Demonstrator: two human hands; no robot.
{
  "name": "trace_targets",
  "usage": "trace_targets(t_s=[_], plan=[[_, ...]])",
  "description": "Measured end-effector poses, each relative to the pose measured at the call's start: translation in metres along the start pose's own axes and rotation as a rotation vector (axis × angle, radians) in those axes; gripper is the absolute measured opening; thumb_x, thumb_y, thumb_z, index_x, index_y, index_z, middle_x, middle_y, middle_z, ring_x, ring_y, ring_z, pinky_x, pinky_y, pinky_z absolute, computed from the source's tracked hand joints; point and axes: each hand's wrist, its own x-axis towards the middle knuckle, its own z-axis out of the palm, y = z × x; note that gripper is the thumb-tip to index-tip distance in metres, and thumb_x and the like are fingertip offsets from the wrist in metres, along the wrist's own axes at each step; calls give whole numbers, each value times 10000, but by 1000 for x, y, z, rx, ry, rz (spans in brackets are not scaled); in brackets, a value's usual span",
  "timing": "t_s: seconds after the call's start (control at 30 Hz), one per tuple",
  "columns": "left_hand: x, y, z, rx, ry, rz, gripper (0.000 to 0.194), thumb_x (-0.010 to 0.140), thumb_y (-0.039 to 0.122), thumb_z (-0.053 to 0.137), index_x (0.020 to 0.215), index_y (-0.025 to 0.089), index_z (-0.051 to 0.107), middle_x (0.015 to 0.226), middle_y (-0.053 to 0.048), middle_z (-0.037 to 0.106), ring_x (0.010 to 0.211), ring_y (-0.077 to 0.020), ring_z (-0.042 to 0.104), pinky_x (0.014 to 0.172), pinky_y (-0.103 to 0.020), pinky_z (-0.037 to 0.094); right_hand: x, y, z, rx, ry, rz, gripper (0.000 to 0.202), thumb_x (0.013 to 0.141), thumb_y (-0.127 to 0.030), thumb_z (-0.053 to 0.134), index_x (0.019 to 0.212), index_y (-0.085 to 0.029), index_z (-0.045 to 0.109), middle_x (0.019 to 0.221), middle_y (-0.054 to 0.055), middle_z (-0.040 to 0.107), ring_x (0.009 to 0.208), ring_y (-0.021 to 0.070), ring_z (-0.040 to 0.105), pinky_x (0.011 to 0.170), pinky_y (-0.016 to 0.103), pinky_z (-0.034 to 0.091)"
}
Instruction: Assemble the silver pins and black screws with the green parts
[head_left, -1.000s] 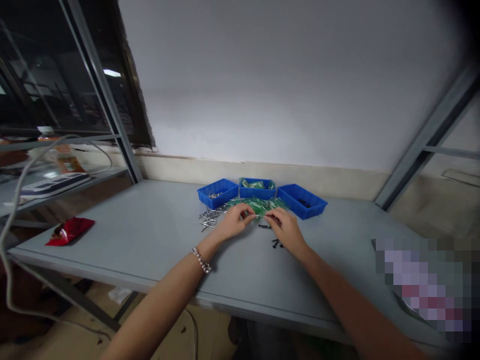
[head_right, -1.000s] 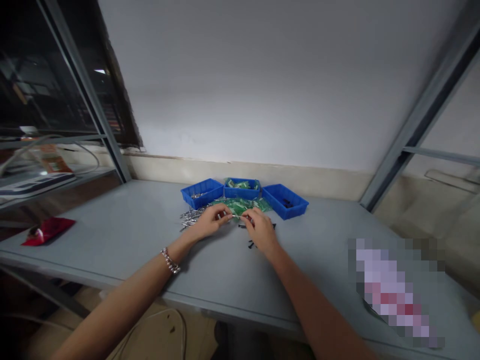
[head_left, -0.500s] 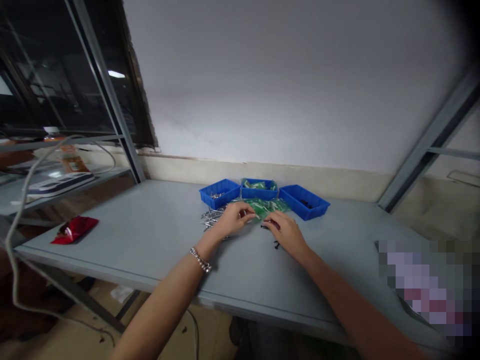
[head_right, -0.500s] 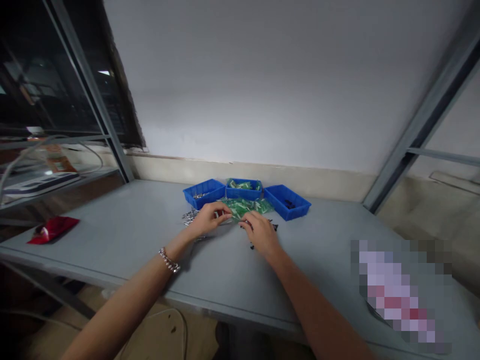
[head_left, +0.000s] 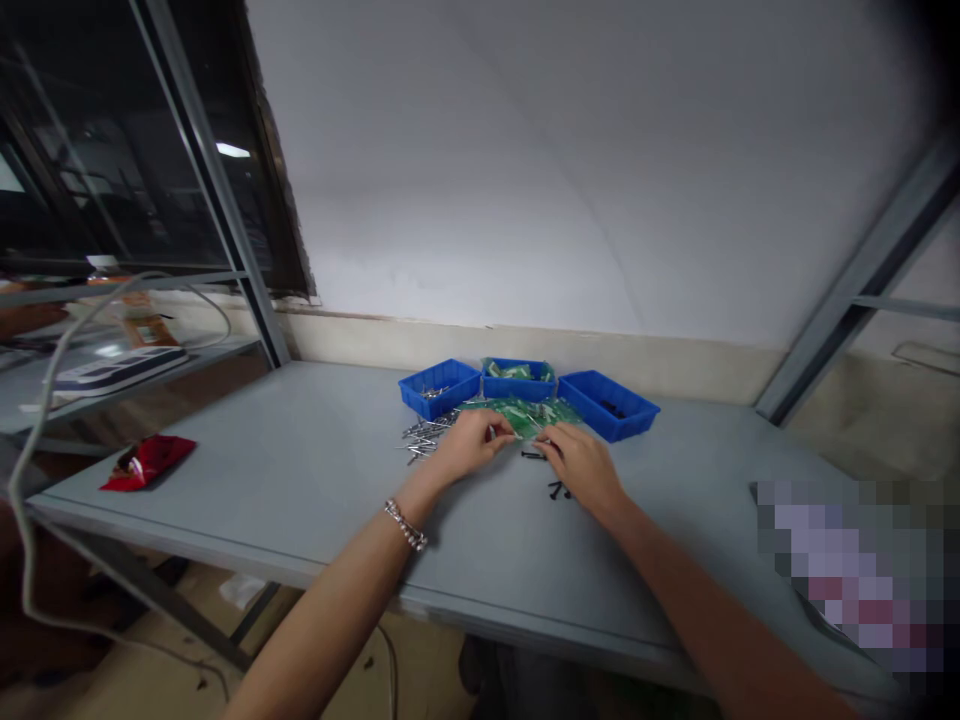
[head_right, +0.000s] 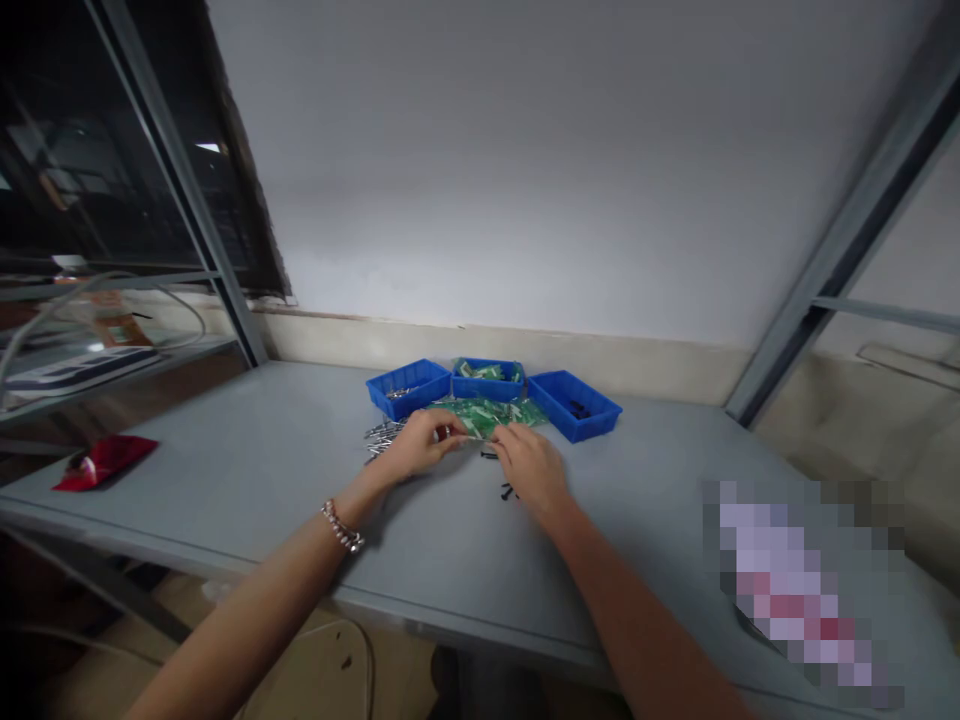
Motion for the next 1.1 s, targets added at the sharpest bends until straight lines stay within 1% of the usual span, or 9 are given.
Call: trace_targets(t_s=[0.07,0.27,0.37,0.5,0.6,0.77,0.97,1.03,1.1], plan=[[0,0,-1,13,54,-2,108,756,230,585,759,145,652,726,-42,629,600,-126,519,595,-239,390,0,-1,0,22,-18,-13,186,851,-261,448,750,-203,592,730,41,605,697,171,555,592,267,375],[1,-6,-3,48,0,37,82,759,209,576,756,161,642,726,-36,620,615,-134,524,602,-241,400,2,4,-4,90,-2,70,133,824,-256,483,888,-211,591,773,33,593,705,170,555,620,277,402],[1,-15,-16,198,201,-47,110,782,223,549,794,164,640,758,-40,606,621,-127,518,626,-242,399,2,6,-6,126,2,92,183,804,-247,493,968,-213,565,794,35,581,685,167,549,607,278,409],[-2,-32,-40,409,515,-262,182,823,281,488,860,177,633,803,-56,596,707,-159,541,678,-265,406,2,6,-4,170,-20,101,176,791,-249,494,952,-212,554,763,27,550,638,159,528,598,279,417],[-5,-46,-49,499,597,-411,196,828,291,470,883,183,624,836,-65,595,765,-186,557,702,-282,412,2,5,-3,197,-50,113,167,796,-244,482,946,-214,549,766,26,539,628,155,519,603,280,422],[-6,-60,-42,505,472,-545,269,815,292,488,1037,162,566,948,-109,591,860,-235,566,723,-315,427,2,2,-3,227,-90,137,185,812,-252,461,970,-205,544,771,26,534,631,154,515,621,287,424],[-4,-52,-42,453,500,-421,270,811,244,486,1052,140,546,935,-106,600,862,-213,568,746,-301,424,2,0,-5,249,-96,151,181,817,-257,453,959,-208,556,768,25,540,629,151,516,607,279,417],[-5,-47,-42,377,322,-337,217,787,253,514,957,143,593,865,-83,622,810,-195,575,717,-279,423,2,0,-5,258,-93,143,174,820,-258,449,945,-210,559,772,26,547,624,148,514,602,276,415],[-6,-43,-43,308,12,-335,173,744,267,558,842,144,629,795,-65,639,746,-186,579,660,-260,417,2,1,-4,264,-95,133,168,821,-258,449,935,-209,562,769,26,553,623,146,513,604,275,414]])
